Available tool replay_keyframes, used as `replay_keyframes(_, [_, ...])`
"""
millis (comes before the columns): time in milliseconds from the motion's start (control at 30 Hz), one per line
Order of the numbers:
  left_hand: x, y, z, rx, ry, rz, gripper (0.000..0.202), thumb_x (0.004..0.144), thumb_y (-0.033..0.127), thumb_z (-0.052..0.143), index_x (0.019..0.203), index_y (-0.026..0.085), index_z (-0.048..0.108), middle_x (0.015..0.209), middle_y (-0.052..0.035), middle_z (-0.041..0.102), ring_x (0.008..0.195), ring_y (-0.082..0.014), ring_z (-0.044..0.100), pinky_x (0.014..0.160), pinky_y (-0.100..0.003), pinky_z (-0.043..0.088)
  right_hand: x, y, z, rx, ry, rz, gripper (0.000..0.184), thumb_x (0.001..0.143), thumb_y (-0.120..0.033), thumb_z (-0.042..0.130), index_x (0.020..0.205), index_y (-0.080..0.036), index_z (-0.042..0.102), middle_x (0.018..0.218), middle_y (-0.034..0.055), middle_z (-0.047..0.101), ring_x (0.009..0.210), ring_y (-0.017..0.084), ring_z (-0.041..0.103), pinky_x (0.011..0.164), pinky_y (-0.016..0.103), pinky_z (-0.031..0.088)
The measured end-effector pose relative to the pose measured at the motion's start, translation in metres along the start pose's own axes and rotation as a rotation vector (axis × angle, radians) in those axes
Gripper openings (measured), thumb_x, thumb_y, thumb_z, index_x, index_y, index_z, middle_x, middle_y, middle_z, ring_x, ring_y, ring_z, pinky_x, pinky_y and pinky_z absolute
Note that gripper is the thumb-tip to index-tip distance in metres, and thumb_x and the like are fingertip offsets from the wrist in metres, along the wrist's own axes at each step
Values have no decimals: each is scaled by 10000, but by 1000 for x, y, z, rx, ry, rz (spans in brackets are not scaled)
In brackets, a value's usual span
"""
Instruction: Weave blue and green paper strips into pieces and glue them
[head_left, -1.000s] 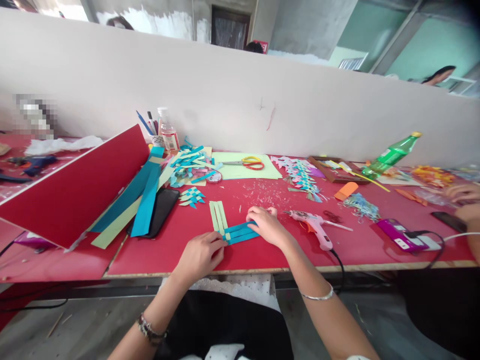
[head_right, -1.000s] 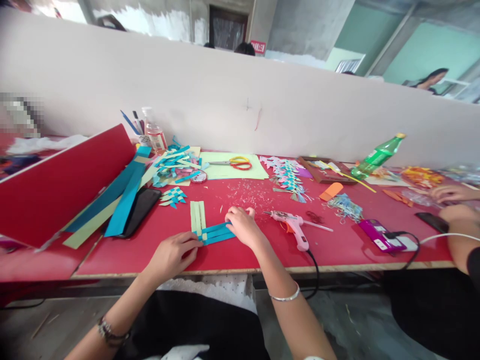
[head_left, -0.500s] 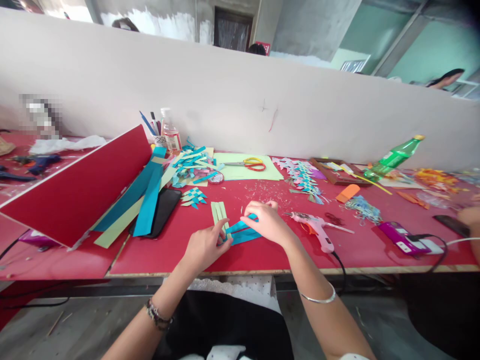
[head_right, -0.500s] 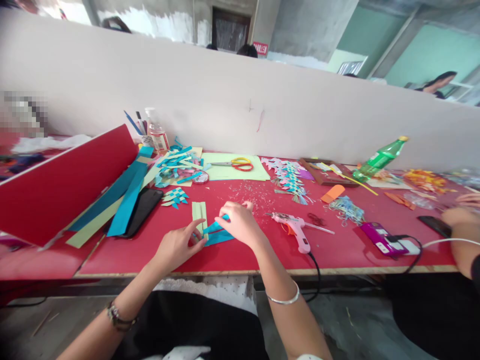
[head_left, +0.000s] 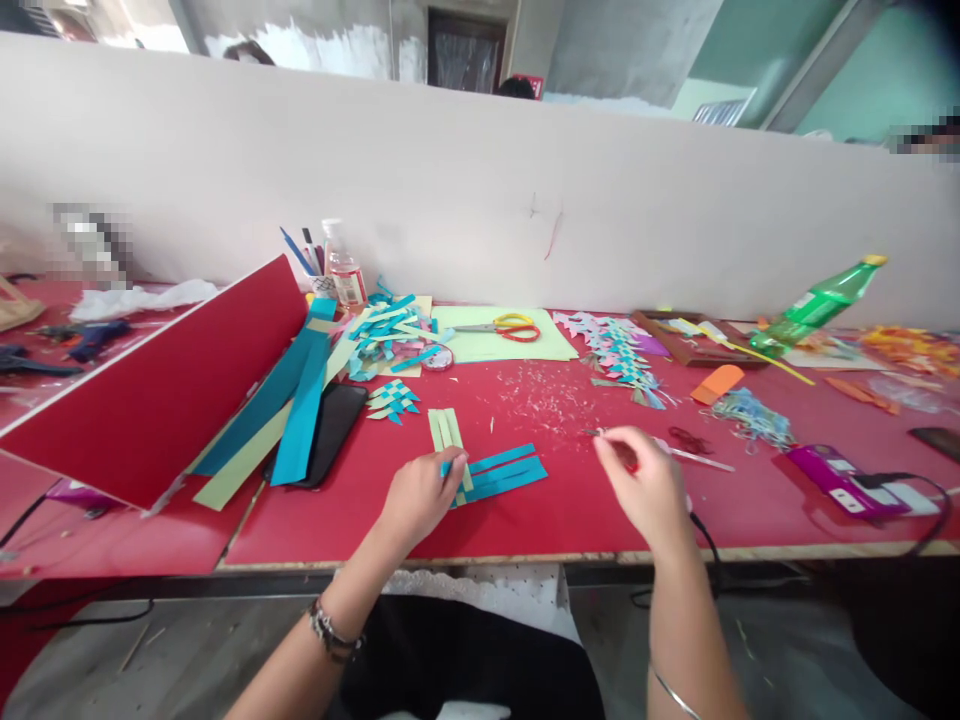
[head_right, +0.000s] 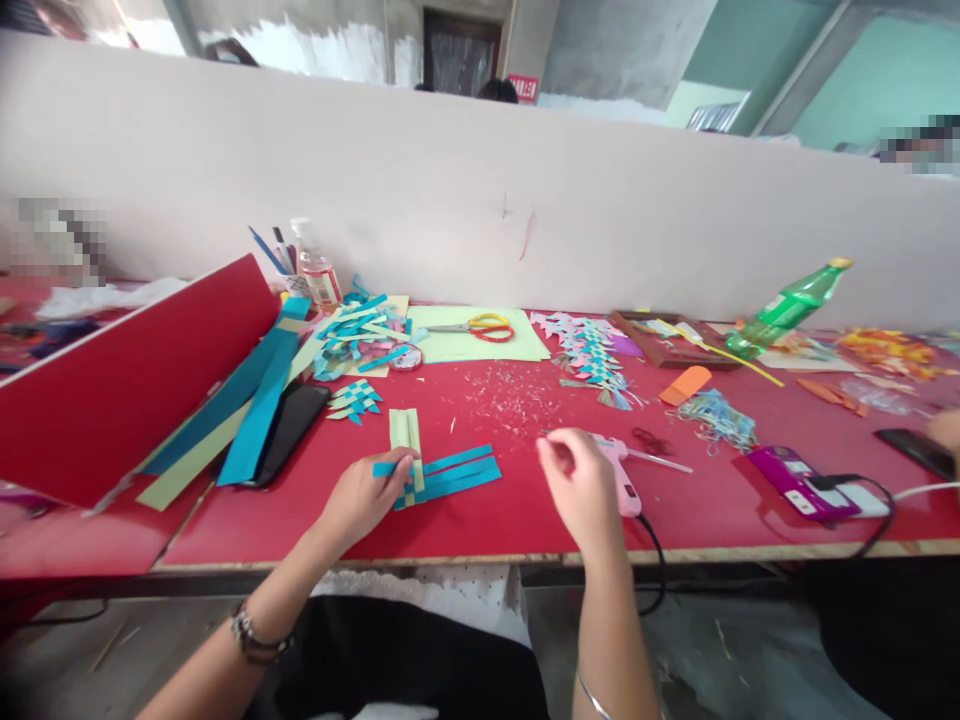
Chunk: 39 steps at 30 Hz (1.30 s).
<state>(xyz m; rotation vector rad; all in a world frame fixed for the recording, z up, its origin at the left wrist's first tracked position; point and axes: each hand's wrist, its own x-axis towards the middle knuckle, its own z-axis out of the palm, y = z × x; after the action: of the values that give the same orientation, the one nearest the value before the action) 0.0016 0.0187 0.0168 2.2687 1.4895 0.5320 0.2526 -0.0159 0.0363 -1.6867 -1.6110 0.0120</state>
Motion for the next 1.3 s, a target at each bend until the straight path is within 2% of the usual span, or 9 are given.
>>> replay_keyframes(67, [-2,-3,-2,-92,21,23,379,882,380,223,925,206,557,746,-27,625,693,-143,595,577,-203,412,-11,29,-3,-273,231,73,180,749,-348,474,745,-172,510,750,85,545,727,209,499,667,336,399])
replay_keyframes(167, [-5,-7,-4,-151,62,33,393,881,385,227,897,206,577,829,-31,622,769,-145,585,659,-221,429,-23,45,1,-304,261,78,187,756,-332,450,808,-164,512,755,93,535,728,214,501,665,352,414])
replay_keyframes(233, [-6,-9,-4,-165,91,27,399,881,384,229,890,208,586,892,-34,610,809,-147,572,698,-232,431,-27,34,11,-166,132,-12,212,774,-326,435,900,-171,508,813,90,553,767,197,522,706,339,426])
replay_keyframes(367, [-5,-13,1,-183,86,7,377,881,371,243,910,212,584,929,-28,590,830,-143,556,707,-233,436,-27,-16,41,-90,-366,-273,449,758,-401,470,1174,-246,402,1149,96,495,1094,231,430,919,423,306])
replay_keyframes(467, [-4,-17,5,-220,72,26,353,881,354,259,921,210,578,925,-26,585,825,-136,550,719,-232,434,-21,-44,62,-105,-522,-339,559,734,-459,491,1236,-270,336,1220,90,455,1143,258,391,982,507,148])
replay_keyframes(800, [-2,-20,9,-273,76,57,343,883,343,264,871,184,568,852,-40,573,783,-134,544,701,-231,421,-13,-55,70,-64,-589,-362,393,713,-435,552,1070,-284,487,1014,32,545,965,224,483,984,517,70])
replay_keyframes(1033, [-1,-23,11,-231,55,81,338,879,342,289,846,181,584,814,-40,564,762,-135,535,687,-232,411,-17,-57,69,-29,-573,-364,360,720,-444,542,1041,-284,512,1040,39,541,976,233,479,985,518,49])
replay_keyframes(1133, [-1,-24,11,-238,50,87,329,877,334,298,837,182,586,821,-41,564,766,-138,534,692,-234,410,-18,-46,59,0,-445,-329,375,753,-420,504,1099,-278,470,1077,38,526,1011,218,471,973,498,123])
replay_keyframes(1300, [-1,-23,11,-300,55,75,307,874,335,308,853,197,582,859,-33,570,780,-136,534,700,-231,410,-23,5,27,-263,295,-50,198,765,-290,461,898,-161,534,835,97,562,839,225,515,762,392,372])
